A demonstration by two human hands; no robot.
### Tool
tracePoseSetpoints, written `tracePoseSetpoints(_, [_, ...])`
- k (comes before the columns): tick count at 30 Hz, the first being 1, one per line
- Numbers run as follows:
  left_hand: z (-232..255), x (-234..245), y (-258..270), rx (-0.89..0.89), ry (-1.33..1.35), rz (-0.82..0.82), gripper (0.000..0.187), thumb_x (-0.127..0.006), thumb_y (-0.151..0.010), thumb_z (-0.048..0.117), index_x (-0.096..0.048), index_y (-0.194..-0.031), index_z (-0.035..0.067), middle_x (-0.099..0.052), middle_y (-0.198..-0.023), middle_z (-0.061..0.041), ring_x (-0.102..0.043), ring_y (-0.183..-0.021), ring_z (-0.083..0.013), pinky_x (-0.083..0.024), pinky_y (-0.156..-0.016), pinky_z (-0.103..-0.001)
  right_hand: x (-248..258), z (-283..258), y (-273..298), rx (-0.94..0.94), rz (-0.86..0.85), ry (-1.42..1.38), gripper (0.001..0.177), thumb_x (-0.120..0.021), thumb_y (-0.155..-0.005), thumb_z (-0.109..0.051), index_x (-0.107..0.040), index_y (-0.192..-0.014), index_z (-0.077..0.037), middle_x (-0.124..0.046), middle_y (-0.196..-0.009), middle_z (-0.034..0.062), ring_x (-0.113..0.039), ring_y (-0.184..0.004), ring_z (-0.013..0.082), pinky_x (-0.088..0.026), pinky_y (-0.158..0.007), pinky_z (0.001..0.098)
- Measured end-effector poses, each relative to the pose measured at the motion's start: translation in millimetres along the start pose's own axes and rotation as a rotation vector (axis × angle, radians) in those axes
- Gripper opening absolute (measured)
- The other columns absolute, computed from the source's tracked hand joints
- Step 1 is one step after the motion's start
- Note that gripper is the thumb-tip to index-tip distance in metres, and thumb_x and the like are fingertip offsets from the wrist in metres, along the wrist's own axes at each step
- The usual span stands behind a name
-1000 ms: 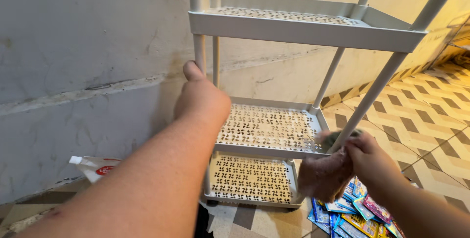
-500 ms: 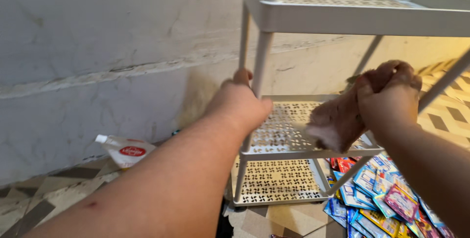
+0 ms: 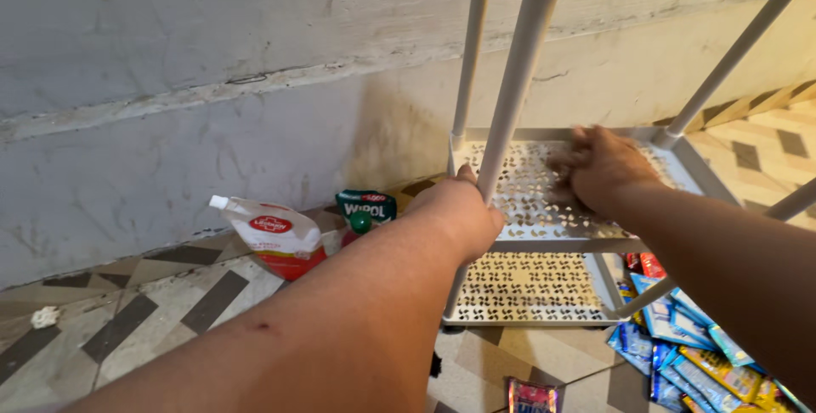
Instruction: The person wipes the shelves of a white metal rack with a cloth. The person cleans the top, middle, and bottom shelves in sequence, moving the cloth across the perforated surfaces and along the frame.
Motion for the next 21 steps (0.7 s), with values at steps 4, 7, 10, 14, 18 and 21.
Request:
tracePoseSetpoints(4, [-8,-3,3,0.048,-0.011,-0.031,0.087,-0.057,-0.095,0.04,-0.009,-0.165,0.02,-0.053,-0.15,-0.012,-0.061,-0.127,-0.0359,-0.053,-0.103,-0.047,-35,-92,36,0.172,-0.064,0.334,0.048,-0.066,-0.094,-0.017,-0.055,-0.14,-0.019,-0.071,-0.107,0.0151,-0.069,-0.101,0.0324,-0.055,-0.089,0.0445])
tracePoseSetpoints(7, [-1,0,1,-0.04,-0.014,-0.014,0.087,-0.06,-0.093,0.039,-0.015,-0.164,0.017,-0.056,-0.146,-0.017,-0.062,-0.127,-0.0341,-0.049,-0.107,-0.043,-45,-150,74,0.542,-0.219,0.21,0.061,-0.08,-0.085,-0.019,-0.058,-0.141,-0.018,-0.075,-0.103,0.0089,-0.07,-0.092,0.0224,-0.056,-0.074,0.0388])
tracePoseSetpoints(10, [-4,-4,-6,-0.01,0.008,-0.021,0.101,-0.06,-0.094,0.04,0.006,-0.166,0.014,-0.054,-0.146,-0.022,-0.062,-0.125,-0.0372,-0.05,-0.105,-0.044,-35,-133,91,0.036,-0.791,-0.219,0.052,-0.071,-0.091,-0.008,-0.063,-0.141,-0.021,-0.074,-0.091,0.0298,-0.059,-0.062,0.0218,-0.045,-0.051,0.0403])
tracePoseSetpoints(14, [-6,-11,-10,-0.006,-0.023,-0.016,0.102,-0.059,-0.096,0.042,0.008,-0.165,0.008,-0.061,-0.14,-0.022,-0.064,-0.122,-0.0385,-0.051,-0.104,-0.045,12,-128,65,-0.014,-0.397,-0.265,0.035,-0.064,-0.089,-0.012,-0.073,-0.123,-0.013,-0.08,-0.093,0.0155,-0.071,-0.067,0.0233,-0.054,-0.058,0.0397])
tracePoseSetpoints(18, [1,0,-8,-0.024,-0.015,-0.003,0.1,-0.061,-0.095,0.041,0.005,-0.164,0.011,-0.056,-0.143,-0.021,-0.062,-0.124,-0.0381,-0.05,-0.104,-0.045,-11,-158,67,0.551,-0.207,0.261,0.024,-0.068,-0.091,-0.017,-0.069,-0.114,-0.01,-0.073,-0.109,0.0129,-0.068,-0.103,0.0228,-0.052,-0.091,0.0362])
tracePoseSetpoints(21, [-6,-7,-5,0.003,0.075,-0.041,0.097,-0.061,-0.093,0.039,0.002,-0.164,0.02,-0.061,-0.139,-0.017,-0.064,-0.123,-0.0353,-0.051,-0.104,-0.044,-47,-131,81,0.288,-0.375,0.161,0.061,-0.062,-0.08,-0.018,-0.061,-0.14,-0.028,-0.072,-0.118,0.0025,-0.07,-0.11,0.0193,-0.053,-0.094,0.0343])
Point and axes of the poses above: each hand's wrist, its own y-axis away from the middle knuckle, its own x-axis out of the back of the hand, z = x × y, the point moved 7 cm from there along -y, towards the middle knuckle
